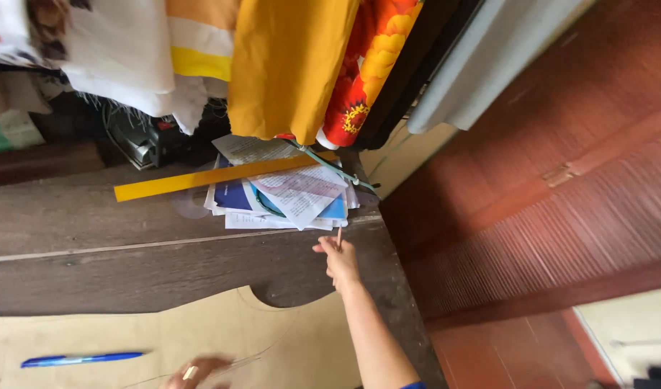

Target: Drawing and marking a garment pattern on paper using a ruler and pen while referring to a printed instruction manual.

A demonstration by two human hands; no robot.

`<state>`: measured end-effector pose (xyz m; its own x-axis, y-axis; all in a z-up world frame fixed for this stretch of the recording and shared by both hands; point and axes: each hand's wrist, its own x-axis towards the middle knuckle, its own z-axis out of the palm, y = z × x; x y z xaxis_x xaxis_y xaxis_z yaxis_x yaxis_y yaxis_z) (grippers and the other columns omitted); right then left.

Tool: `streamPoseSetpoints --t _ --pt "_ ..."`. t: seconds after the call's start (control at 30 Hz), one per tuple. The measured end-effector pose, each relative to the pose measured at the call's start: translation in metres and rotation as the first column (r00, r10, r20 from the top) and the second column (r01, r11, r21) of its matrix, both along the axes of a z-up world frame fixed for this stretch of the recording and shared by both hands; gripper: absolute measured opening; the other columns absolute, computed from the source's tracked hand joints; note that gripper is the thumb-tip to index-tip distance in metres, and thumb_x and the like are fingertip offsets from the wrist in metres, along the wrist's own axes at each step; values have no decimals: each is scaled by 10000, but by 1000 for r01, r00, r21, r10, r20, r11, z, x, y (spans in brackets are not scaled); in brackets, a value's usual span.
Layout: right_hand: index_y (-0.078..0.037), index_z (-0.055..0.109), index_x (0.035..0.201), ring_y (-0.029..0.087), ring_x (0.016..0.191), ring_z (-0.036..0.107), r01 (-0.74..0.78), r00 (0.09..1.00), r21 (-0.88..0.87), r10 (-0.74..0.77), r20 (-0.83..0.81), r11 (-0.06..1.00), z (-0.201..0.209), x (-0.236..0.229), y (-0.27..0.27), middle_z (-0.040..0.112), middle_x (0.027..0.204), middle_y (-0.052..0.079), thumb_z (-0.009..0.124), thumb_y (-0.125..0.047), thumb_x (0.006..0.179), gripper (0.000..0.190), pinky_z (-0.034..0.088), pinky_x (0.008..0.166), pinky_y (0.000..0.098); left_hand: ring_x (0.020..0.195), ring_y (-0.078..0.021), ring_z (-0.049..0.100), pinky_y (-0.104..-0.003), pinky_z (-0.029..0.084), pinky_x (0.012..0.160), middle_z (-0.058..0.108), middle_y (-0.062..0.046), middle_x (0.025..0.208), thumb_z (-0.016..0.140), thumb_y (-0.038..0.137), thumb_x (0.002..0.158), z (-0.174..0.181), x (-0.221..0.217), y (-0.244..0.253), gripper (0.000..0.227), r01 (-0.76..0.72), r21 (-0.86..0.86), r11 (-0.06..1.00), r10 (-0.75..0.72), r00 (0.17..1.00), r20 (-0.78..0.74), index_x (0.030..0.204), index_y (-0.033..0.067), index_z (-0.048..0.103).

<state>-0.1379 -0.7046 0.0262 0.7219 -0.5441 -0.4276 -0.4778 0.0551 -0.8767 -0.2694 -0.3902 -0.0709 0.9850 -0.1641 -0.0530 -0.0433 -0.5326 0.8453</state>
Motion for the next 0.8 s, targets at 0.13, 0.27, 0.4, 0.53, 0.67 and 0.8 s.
streamPoseSetpoints --t 0.13,0.27,0.4,0.53,0.67,0.8 --pt "-91 696 953 71 485 262 -124 990 -40 121 -68 991 4 31 -27 731 907 15 613 -297 918 224 162 417 244 938 -54 747 -235 593 839 767 107 1036 668 353 818 57 67 -63 339 234 -150 961 -264 936 -232 1146 270 665" --pt "-144 692 973 230 954 692 -378 869 -681 493 -29 627 -36 78 -71 716 973 25 493 -297 938 254 486 723 355 816 -145 660 -281 521 734 725 -40 970 676 284 831 83 128 -124 404 -67 -316 946 -116 842 -527 1198 115 679" --pt "-245 688 1141 252 1039 648 -569 667 -805 668 -330 170 -22 109 -72 644 1244 -84 530 -73 872 356 526 819 429 856 -222 677 -326 536 758 703 -86 1053 640 238 861 96 180 -170 391 -361 -390 847 -41 687 -725 1204 51 663" --pt "-230 646 1199 220 1037 661 -552 613 -828 720 -325 96 -33 132 -73 618 1289 -74 551 -131 880 348 556 782 395 821 -279 697 -349 557 760 715 -173 1109 612 233 879 86 217 -203 399 -489 -458 743 -71 623 -779 1217 27 662" --pt "-297 548 1316 317 916 688 -677 591 -728 671 -449 110 -15 150 -65 691 1125 -2 490 -169 917 423 559 766 463 693 -255 684 -343 601 656 639 -143 915 599 218 930 73 241 -225 309 -595 -481 644 -38 603 -797 1107 -36 607" --pt "-333 462 1400 286 787 706 -714 578 -691 652 -491 114 -8 169 -66 720 1037 39 412 -272 978 430 574 649 436 671 -213 663 -341 597 667 619 -125 754 589 233 934 90 247 -227 250 -524 -522 673 36 728 -684 833 5 573"
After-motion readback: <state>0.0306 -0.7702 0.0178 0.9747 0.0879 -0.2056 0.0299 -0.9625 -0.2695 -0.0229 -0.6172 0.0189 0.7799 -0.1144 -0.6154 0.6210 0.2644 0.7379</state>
